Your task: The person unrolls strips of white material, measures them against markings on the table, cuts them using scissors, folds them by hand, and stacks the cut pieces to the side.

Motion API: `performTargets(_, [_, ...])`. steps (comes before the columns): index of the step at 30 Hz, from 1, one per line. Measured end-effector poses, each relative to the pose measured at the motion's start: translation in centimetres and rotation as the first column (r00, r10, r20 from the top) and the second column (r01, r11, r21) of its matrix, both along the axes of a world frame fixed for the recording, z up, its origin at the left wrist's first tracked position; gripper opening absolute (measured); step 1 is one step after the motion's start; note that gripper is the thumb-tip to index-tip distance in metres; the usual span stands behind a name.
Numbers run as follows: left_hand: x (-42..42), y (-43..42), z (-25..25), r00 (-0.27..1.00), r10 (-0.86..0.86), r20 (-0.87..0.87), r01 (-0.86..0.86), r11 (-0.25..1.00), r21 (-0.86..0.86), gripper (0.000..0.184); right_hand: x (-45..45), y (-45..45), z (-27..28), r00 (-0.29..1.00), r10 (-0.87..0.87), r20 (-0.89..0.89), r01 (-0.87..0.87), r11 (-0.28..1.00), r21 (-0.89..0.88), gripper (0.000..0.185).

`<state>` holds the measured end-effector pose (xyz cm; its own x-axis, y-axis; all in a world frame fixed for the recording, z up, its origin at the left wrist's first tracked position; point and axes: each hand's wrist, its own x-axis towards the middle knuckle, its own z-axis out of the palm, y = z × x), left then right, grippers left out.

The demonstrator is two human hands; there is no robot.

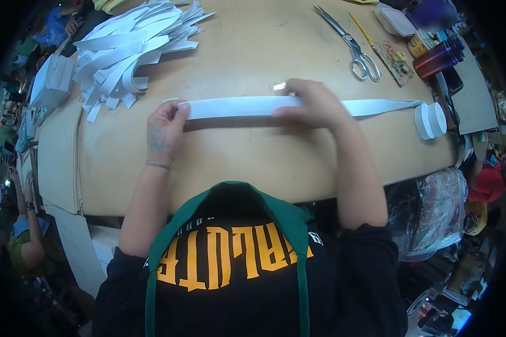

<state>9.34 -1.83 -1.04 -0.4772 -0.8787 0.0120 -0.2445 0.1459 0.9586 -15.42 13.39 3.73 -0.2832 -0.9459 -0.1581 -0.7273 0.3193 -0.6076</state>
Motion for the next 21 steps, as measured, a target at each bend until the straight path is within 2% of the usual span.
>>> performTargets(3, [0.4,-0.4,-0.4,0.999,0.052,0.007,-0.052,0.998,0.027,0.020,-5.2,2.9,-1.0,0.995,-0.094,-0.034,0.095,0.995,0.030,0.040])
performTargets(4, [0.4,-0.4,-0.5,0.998,0.054,0.026,-0.054,0.998,0.026,0.020,-6.4,3.4,-1.1,0.984,-0.174,0.023,0.173,0.983,0.059,0.038])
performTargets(6, [0.1,-0.3,-0.6,0.998,0.040,0.055,-0.041,0.999,0.004,0.021,-8.0,3.9,-0.6,0.963,-0.263,-0.063,0.269,0.955,0.121,0.035])
performTargets(9, [-0.2,0.1,-0.7,0.996,0.023,0.081,-0.021,0.999,-0.026,0.021,-7.9,2.8,0.0,0.951,-0.211,-0.225,0.260,0.941,0.218,0.035])
performTargets(12, [-0.1,-0.1,-1.0,0.997,0.056,0.048,-0.056,0.998,0.007,0.020,-4.4,0.9,-0.8,0.870,-0.095,-0.485,0.037,0.991,-0.129,0.035])
performTargets(14, [0.0,-0.2,-1.1,0.998,0.054,-0.020,-0.053,0.998,0.045,0.019,0.7,-2.6,-1.5,0.937,0.091,-0.337,-0.232,0.884,-0.406,0.036])
performTargets(16, [0.0,-0.2,-0.7,0.997,0.037,-0.074,-0.026,0.990,0.139,0.019,6.5,-5.6,-2.6,0.939,0.275,-0.204,-0.343,0.765,-0.546,0.034])
performTargets(18, [0.0,-0.2,0.5,0.995,0.042,-0.094,-0.020,0.974,0.224,0.022,9.6,-7.6,-3.8,0.939,0.306,-0.156,-0.337,0.734,-0.590,0.034])
performTargets(19, [0.0,-0.1,1.5,0.994,0.057,-0.088,-0.031,0.963,0.266,0.025,10.0,-8.1,-4.1,0.939,0.337,-0.069,-0.311,0.747,-0.587,0.030])
performTargets(21, [0.2,-0.2,1.9,0.990,0.065,-0.123,-0.019,0.940,0.340,0.037,10.5,-8.3,-4.5,0.955,0.290,-0.063,-0.263,0.728,-0.633,0.029])
